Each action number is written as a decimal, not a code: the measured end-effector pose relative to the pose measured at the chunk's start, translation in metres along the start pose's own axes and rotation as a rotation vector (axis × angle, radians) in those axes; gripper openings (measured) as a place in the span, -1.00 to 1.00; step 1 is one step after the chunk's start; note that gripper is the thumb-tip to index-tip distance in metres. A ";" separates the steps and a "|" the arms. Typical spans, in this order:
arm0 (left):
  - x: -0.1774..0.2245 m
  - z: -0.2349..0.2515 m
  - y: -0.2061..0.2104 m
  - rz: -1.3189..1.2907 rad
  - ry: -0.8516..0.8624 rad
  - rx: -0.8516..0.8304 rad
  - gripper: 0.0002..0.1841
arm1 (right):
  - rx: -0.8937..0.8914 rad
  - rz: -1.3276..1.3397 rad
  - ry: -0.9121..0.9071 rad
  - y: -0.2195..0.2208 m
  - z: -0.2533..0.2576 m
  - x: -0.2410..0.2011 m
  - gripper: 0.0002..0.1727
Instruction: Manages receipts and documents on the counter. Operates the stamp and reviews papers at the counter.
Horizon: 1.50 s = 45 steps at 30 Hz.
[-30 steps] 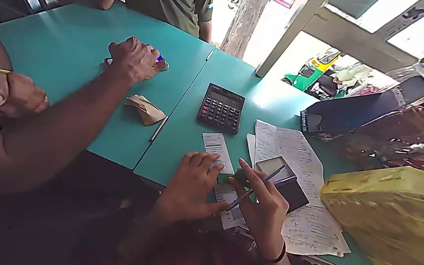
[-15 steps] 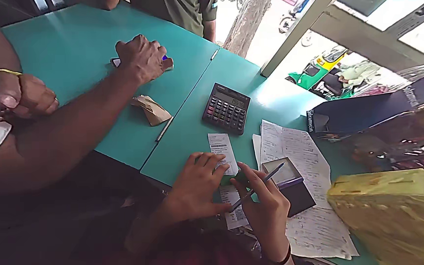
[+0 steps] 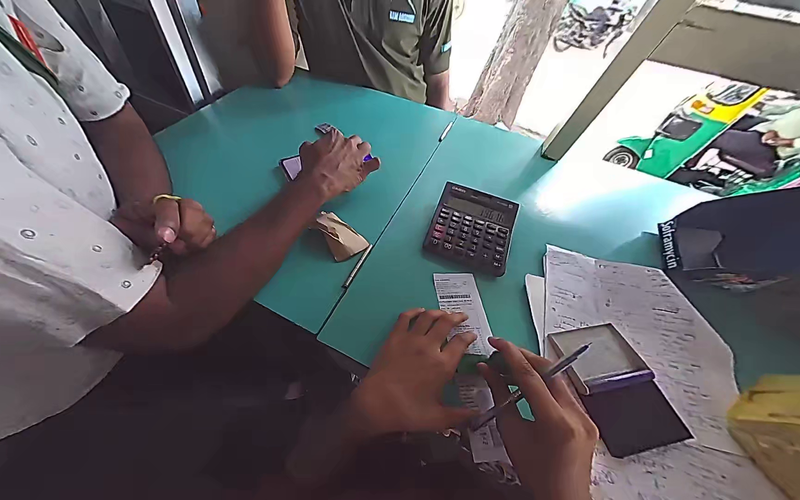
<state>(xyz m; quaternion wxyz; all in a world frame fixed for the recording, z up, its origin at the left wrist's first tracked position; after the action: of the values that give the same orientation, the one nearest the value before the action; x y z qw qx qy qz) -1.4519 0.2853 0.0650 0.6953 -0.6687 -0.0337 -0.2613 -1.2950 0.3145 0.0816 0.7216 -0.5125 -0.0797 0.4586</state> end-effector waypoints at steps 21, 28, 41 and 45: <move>0.001 0.000 0.000 0.026 0.000 0.021 -0.11 | 0.025 0.048 -0.021 0.007 -0.002 0.007 -0.69; 0.000 -0.001 0.002 0.001 0.010 0.014 -0.12 | 0.168 0.153 -0.061 -0.002 -0.009 0.008 -0.70; -0.004 0.001 0.001 -0.063 0.035 0.017 -0.01 | 0.712 0.289 -0.028 -0.098 -0.080 0.098 -0.65; 0.003 0.005 -0.007 -0.085 0.070 0.005 -0.10 | 0.702 0.248 -0.016 -0.089 -0.086 0.110 -0.59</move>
<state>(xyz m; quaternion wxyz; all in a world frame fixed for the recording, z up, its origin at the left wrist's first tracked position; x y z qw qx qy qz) -1.4510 0.2891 0.0733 0.6859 -0.6554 -0.0385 -0.3138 -1.1306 0.3344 0.0749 0.7918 -0.2359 0.1395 0.5458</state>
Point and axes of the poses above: each hand's wrist, its own z-axis towards the middle knuckle, its own y-axis out of the palm, x = y × z, the point moved 2 cm from there along z, towards the middle knuckle, and after that the axes turned 15 degrees about -x, right-handed, at the moved point
